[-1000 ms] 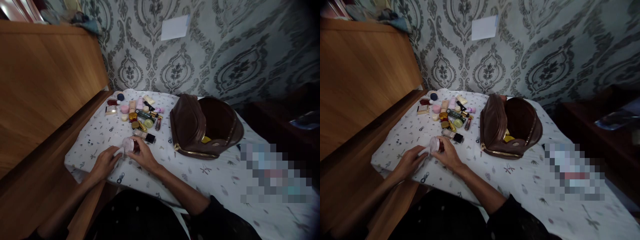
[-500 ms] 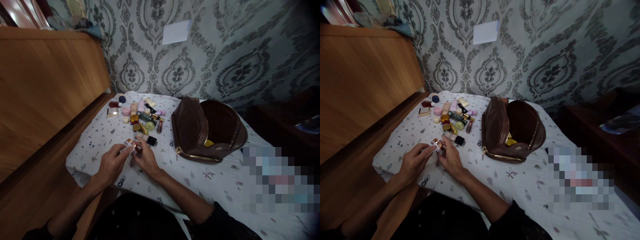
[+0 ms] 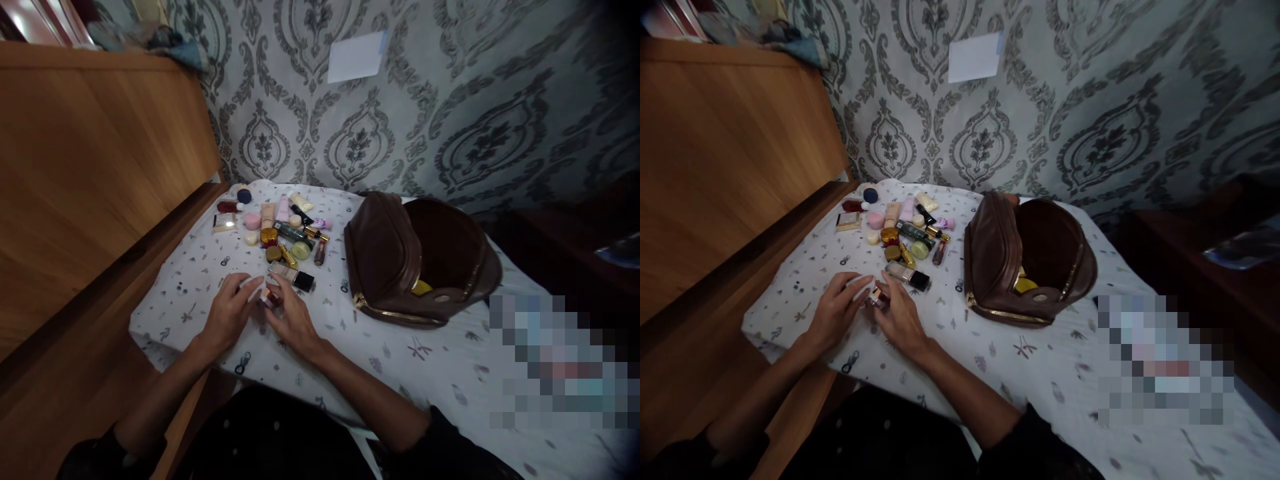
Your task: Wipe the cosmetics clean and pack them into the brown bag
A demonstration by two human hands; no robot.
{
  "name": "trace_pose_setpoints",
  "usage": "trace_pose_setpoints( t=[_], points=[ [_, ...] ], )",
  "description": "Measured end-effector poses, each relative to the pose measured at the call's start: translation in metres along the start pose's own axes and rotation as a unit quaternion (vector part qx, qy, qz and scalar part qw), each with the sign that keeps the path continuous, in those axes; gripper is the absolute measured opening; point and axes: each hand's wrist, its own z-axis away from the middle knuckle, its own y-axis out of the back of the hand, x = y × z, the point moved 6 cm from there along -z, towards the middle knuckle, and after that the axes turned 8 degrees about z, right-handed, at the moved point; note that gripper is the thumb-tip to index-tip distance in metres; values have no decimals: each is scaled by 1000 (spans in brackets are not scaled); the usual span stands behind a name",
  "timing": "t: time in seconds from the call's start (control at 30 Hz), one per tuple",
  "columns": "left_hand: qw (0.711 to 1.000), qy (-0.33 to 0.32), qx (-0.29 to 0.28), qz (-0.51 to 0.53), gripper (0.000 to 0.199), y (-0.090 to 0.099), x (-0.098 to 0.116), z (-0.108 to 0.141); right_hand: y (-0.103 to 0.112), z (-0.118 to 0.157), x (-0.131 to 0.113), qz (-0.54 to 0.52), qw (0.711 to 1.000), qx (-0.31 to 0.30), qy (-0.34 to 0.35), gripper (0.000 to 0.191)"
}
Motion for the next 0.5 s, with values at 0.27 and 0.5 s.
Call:
trace_pose_setpoints(
  t=[0.27, 0.5],
  points=[
    [974, 160, 5, 161, 29, 0, -33, -5, 2, -2, 6, -3, 999, 26, -23, 58],
    [949, 222, -8, 224, 32, -7, -56, 3, 3, -5, 4, 20, 1000, 21, -11, 50]
  ],
)
